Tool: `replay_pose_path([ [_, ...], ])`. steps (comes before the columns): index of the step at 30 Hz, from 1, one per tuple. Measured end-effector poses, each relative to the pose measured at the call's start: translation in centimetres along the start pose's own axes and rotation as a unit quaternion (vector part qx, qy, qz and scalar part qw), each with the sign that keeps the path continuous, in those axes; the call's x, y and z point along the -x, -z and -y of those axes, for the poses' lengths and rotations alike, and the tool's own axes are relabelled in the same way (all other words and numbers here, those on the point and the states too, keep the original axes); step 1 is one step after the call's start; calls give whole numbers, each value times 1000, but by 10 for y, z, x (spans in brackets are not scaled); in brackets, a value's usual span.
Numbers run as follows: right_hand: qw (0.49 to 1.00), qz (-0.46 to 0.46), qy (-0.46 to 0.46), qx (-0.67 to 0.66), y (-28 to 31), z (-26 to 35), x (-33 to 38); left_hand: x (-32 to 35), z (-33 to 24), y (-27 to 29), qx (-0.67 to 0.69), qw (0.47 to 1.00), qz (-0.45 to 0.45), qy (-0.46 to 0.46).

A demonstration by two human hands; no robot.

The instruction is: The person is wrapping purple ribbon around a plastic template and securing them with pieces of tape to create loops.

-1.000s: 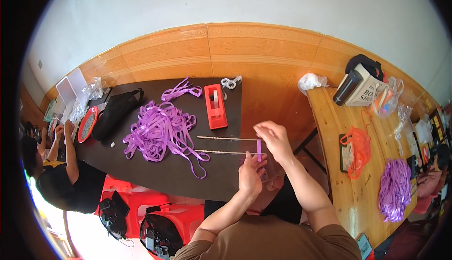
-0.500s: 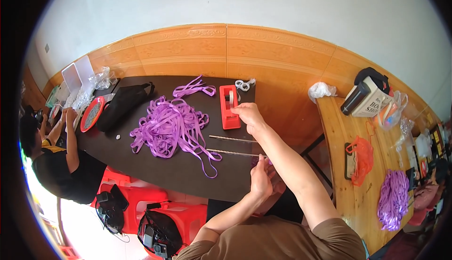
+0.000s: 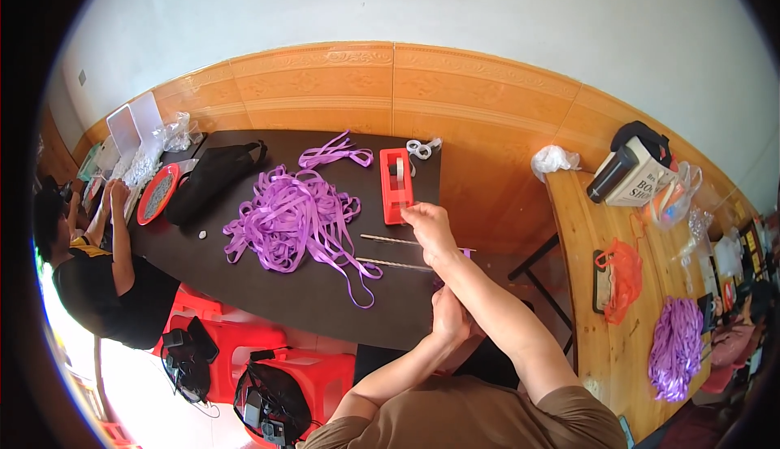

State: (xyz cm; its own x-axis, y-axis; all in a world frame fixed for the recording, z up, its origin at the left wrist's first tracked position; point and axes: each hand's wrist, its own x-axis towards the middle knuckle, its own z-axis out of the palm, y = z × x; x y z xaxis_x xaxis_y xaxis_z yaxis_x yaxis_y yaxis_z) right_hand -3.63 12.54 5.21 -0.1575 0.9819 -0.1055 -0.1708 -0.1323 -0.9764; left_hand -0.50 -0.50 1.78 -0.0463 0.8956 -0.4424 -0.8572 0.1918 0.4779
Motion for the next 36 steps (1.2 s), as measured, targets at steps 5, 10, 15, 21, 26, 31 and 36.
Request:
replay_pose_path([
  [5,995,-12,54,78,2,-14,-7,2,-3,-11,28,999,-38,7],
  [10,959,-91,205,174,7,-39,-22,-4,5,-5,17,1000,-26,1],
  [15,959,-71,186,202,7,-32,-20,2,-1,-12,22,999,-40,-13],
  [21,986,75,66,134,39,-7,-15,-9,6,0,-14,1000,-5,-28],
  [26,960,247,-22,133,108,55,7,-8,4,0,-67,997,-11,-25],
  [31,892,357,-32,276,154,52,20,-10,8,-6,-73,996,-31,-29],
  [36,871,387,-15,304,164,38,17,-13,14,-8,-37,996,-59,-60],
])
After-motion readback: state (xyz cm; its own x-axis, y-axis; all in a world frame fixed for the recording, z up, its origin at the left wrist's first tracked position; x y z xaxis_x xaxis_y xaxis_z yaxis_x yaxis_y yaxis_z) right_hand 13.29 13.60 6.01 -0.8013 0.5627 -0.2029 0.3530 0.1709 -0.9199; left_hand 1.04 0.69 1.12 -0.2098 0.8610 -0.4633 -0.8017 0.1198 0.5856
